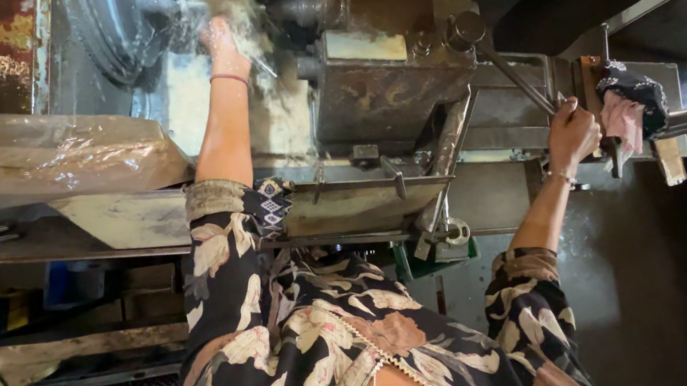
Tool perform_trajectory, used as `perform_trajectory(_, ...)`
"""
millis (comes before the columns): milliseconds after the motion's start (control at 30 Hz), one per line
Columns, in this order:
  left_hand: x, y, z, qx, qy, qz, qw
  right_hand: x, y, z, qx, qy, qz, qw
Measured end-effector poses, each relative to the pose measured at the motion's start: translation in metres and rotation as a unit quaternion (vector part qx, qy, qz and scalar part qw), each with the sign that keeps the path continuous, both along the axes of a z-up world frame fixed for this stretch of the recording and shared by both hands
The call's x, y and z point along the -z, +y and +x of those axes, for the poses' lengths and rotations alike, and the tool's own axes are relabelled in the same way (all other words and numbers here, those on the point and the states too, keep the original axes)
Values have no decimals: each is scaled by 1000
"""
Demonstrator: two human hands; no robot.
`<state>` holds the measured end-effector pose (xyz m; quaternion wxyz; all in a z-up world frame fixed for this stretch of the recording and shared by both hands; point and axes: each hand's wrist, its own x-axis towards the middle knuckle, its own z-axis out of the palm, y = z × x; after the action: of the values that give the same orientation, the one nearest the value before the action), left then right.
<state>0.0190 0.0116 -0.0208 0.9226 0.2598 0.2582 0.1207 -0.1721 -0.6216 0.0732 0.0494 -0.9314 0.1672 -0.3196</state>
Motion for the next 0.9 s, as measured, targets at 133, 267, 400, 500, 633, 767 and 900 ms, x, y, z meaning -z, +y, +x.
perform_trajectory(133, 0, 1, 0, 10, -28, 18, 999, -1, 1, -1, -12, -2, 0, 1000)
perform_trajectory(267, 2, 2, -5, 18, -8, 27, 999, -2, 2, -2, -9, 0, -12, 1000)
perform_trajectory(400, -1, 2, -6, -1, -18, -8, 1000, -2, 2, -2, 5, 20, 28, 999)
perform_trajectory(500, -4, 3, -9, 15, -30, 43, 999, -1, 2, -5, -5, 12, 17, 1000)
perform_trajectory(633, -9, 11, -10, 23, -91, 7, 996, 9, 12, -12, 35, 19, -5, 999)
perform_trajectory(767, -3, 7, -9, 25, -38, -6, 999, 13, 7, -17, 16, 17, 0, 1000)
perform_trajectory(900, -8, 3, -3, 23, -40, 36, 998, 4, -5, 4, -9, -5, -14, 1000)
